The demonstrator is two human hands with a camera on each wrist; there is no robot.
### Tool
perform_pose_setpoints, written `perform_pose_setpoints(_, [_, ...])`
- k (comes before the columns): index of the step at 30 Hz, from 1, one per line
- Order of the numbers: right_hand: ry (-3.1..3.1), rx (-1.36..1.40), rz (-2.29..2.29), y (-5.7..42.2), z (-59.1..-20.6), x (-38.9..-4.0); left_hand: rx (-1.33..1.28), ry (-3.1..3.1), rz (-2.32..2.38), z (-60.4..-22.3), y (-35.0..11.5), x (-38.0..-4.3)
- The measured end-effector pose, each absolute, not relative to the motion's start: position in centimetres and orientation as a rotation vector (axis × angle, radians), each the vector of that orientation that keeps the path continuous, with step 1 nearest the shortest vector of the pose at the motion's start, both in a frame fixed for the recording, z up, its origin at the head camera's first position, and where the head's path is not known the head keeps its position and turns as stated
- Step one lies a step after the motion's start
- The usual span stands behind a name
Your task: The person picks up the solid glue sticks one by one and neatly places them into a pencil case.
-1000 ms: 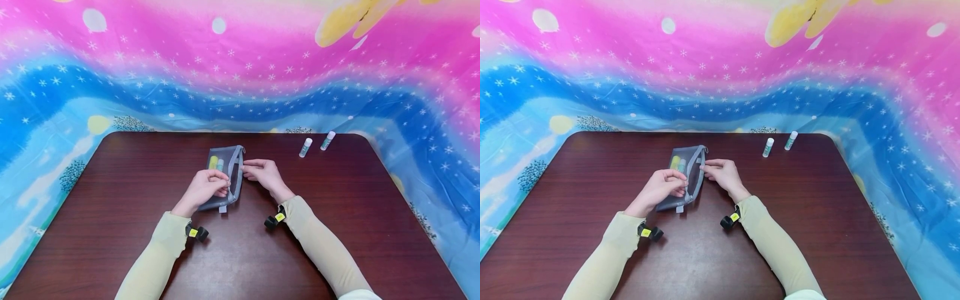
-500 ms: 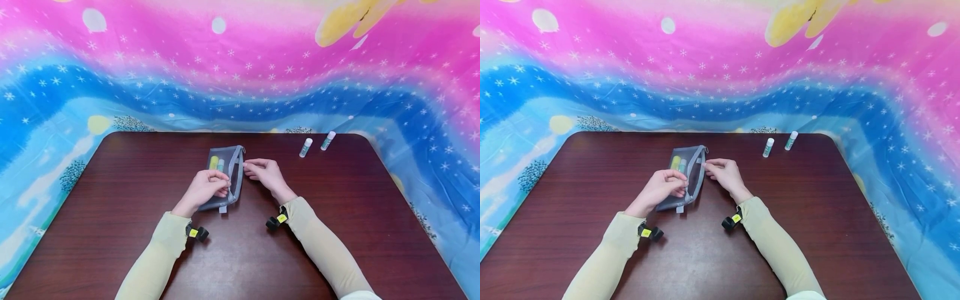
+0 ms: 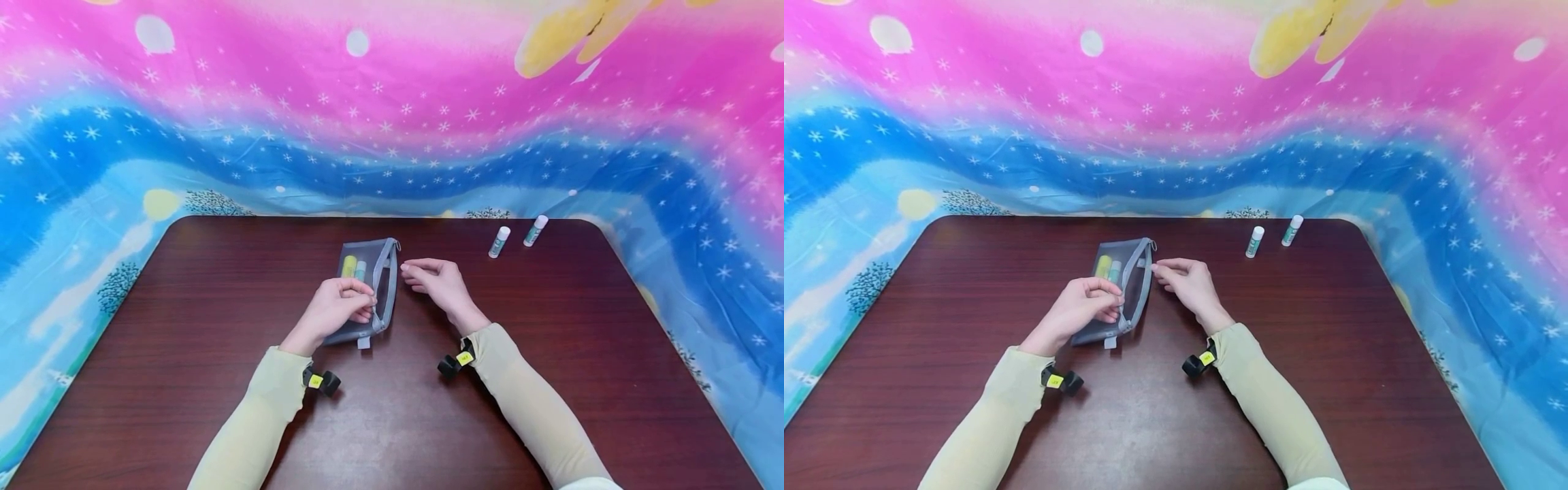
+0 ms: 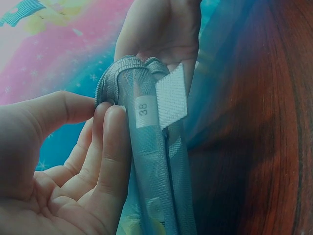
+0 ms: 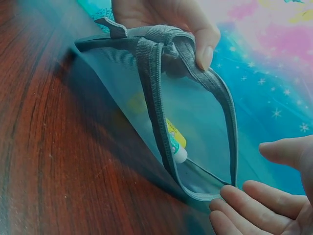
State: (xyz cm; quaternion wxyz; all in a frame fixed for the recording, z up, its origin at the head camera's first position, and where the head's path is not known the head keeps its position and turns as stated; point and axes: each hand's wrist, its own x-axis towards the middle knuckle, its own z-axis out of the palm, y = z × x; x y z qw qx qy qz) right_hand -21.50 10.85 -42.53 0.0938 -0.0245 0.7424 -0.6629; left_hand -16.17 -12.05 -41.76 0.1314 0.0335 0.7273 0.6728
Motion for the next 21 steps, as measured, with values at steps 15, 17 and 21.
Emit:
perform_pose_setpoints(15, [2.165,-0.093,-2.044,12.1,-41.9,-21.6,0.111,2.11,1.959,-41.7,-12.1,-16.0])
perform_pose_setpoints(17, [2.164,-0.093,-2.057,12.2,-41.7,-21.6,0.111,2.111,1.959,-41.7,-12.1,-16.0])
perform_pose_setpoints(21, [2.147,-0.102,-2.1,12.5,-41.4,-21.7,0.11,2.111,1.958,-41.7,-12.1,-16.0])
